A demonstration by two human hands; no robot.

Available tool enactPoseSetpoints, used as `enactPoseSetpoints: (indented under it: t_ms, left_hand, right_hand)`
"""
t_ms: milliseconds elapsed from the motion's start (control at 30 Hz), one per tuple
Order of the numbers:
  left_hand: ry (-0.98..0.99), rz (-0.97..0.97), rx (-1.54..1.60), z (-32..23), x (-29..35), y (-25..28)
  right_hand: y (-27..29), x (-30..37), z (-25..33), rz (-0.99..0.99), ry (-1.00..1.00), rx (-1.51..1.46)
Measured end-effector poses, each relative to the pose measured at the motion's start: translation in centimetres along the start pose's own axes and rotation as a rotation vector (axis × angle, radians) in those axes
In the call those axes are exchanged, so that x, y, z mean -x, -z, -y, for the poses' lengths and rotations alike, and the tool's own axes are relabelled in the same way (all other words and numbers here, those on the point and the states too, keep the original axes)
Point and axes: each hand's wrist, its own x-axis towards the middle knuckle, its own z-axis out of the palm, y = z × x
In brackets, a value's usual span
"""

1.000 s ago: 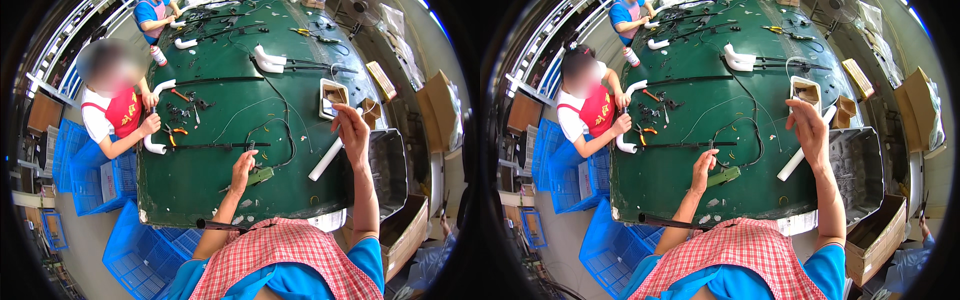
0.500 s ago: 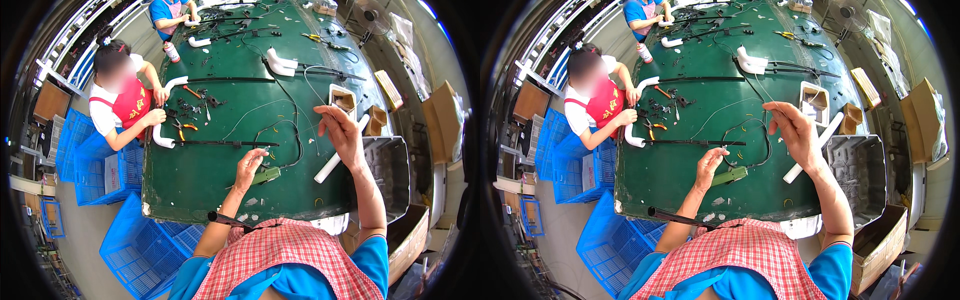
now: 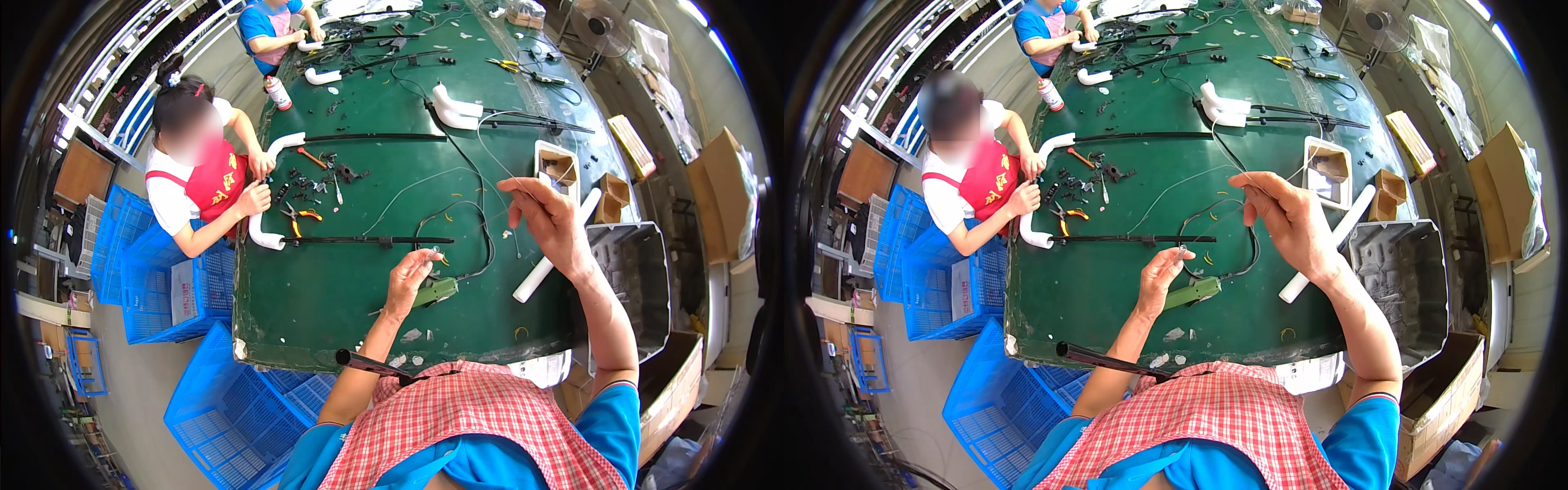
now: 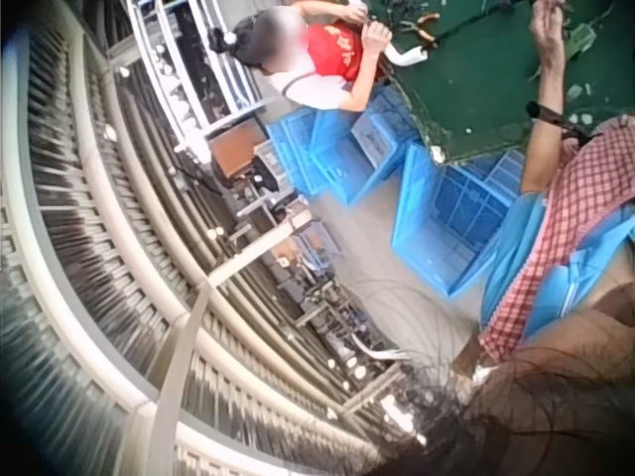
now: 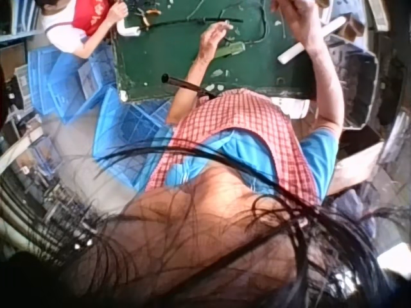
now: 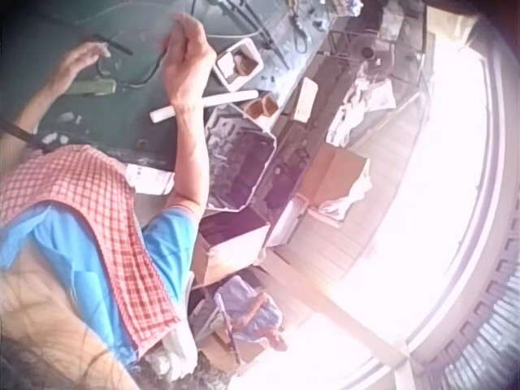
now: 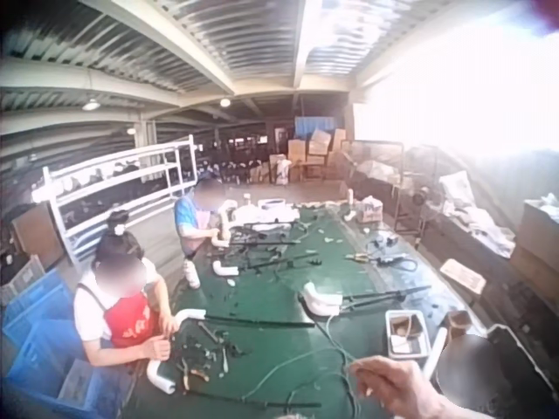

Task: The person threads a thin wire through a black cylindrical tube and manipulates the wire ends. They handle the tube and wire repeatedly, adjusting the wire's position and pulling it through the tube.

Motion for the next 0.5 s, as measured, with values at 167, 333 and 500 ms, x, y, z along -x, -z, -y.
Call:
enactPoseSetpoints:
  t_ms: [167, 333, 500]
  left_hand:
    - [0.011, -0.008, -0.025, 0.3, -0.01, 0.34]
    - [0.029, -0.003, 0.026, 0.25, 0.03, 0.12]
    - [0.011, 0.008, 0.008, 0.56, -0.06, 0.08]
  right_hand:
    - [0.21, 0.03, -0.25, -0.009, 0.01, 0.007]
    - [0.29, -0.19, -0.29, 0.011, 0.016, 0.016]
    - [0.3, -0.04, -0.03, 0.002, 0.027, 0.005]
